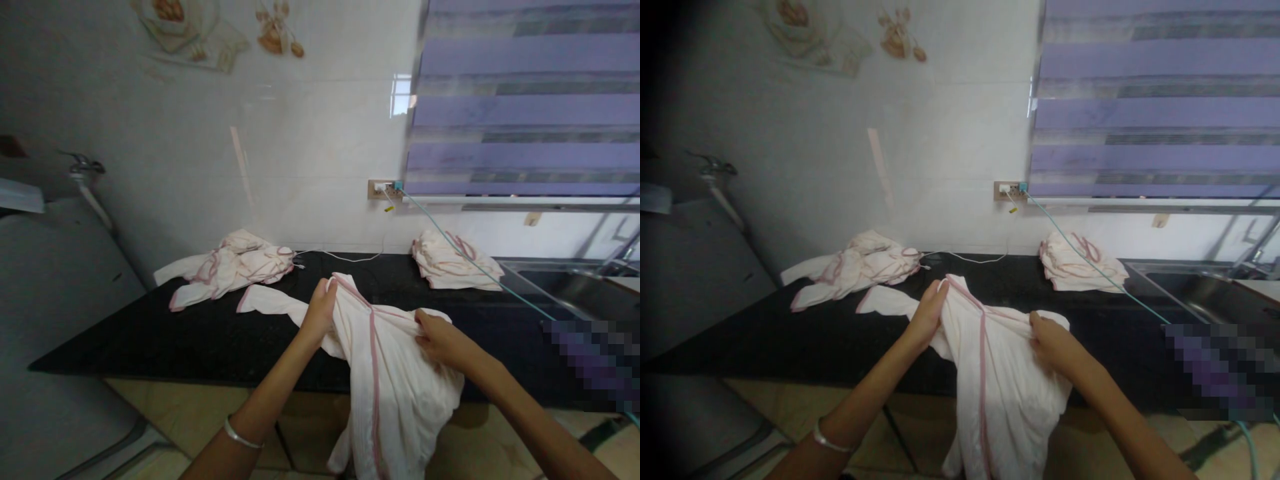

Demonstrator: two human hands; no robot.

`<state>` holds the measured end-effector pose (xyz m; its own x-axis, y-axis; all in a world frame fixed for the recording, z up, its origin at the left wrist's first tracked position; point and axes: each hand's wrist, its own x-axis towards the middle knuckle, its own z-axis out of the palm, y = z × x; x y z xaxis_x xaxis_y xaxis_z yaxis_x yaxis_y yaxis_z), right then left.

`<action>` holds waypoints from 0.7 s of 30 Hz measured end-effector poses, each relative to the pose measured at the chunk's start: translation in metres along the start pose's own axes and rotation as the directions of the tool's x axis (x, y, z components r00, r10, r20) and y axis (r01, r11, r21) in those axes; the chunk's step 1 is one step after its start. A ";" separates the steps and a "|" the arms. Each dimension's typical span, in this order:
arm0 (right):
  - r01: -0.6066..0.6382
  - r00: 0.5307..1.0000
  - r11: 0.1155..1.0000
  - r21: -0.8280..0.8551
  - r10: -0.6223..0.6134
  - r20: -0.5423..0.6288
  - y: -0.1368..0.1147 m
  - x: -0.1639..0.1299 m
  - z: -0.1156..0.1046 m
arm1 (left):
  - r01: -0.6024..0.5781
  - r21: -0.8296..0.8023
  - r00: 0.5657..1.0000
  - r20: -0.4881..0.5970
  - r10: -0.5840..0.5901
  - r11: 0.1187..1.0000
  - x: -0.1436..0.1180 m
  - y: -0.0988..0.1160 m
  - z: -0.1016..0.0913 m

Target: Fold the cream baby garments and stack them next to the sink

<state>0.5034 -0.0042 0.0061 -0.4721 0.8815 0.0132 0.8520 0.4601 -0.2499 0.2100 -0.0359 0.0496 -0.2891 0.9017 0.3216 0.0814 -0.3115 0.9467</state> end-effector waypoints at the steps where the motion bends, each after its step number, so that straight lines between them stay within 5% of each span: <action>1: 0.001 1.000 1.000 -0.020 -0.001 0.015 0.000 -0.001 -0.002 | 0.093 -0.171 0.995 0.041 -0.087 0.981 0.000 0.000 -0.002; 3: 0.024 0.999 0.996 -0.082 -0.022 0.027 0.004 -0.005 -0.005 | 0.265 -0.387 0.963 0.155 -0.221 0.883 -0.001 -0.001 -0.010; 6: 0.105 0.994 0.989 -0.108 -0.102 0.038 0.013 -0.013 -0.008 | 0.403 -0.448 0.915 0.186 -0.357 0.798 -0.004 -0.003 -0.031; 8: 0.158 0.987 0.986 -0.053 -0.156 0.046 0.020 -0.019 -0.013 | 0.450 -0.376 0.893 0.180 -0.413 0.810 -0.006 -0.007 -0.046; 11: 0.155 0.986 0.988 0.007 -0.155 0.055 0.028 -0.027 -0.021 | 0.497 -0.046 0.841 0.271 -0.468 0.867 -0.011 -0.014 -0.061; 17: 0.073 0.980 0.995 -0.060 -0.061 0.189 0.032 -0.034 -0.036 | 0.186 0.593 0.759 0.420 -0.498 0.784 -0.010 -0.004 -0.064; 21: 0.134 0.953 0.990 -0.039 -0.118 0.278 0.032 -0.041 -0.041 | 0.029 0.763 0.840 0.331 -0.430 0.645 -0.004 0.002 -0.063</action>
<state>0.5588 -0.0210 0.0377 -0.6133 0.7566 -0.2266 0.7894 0.5775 -0.2081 0.1514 -0.0590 0.0491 0.0381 0.9906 -0.1317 0.7723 0.0544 0.6330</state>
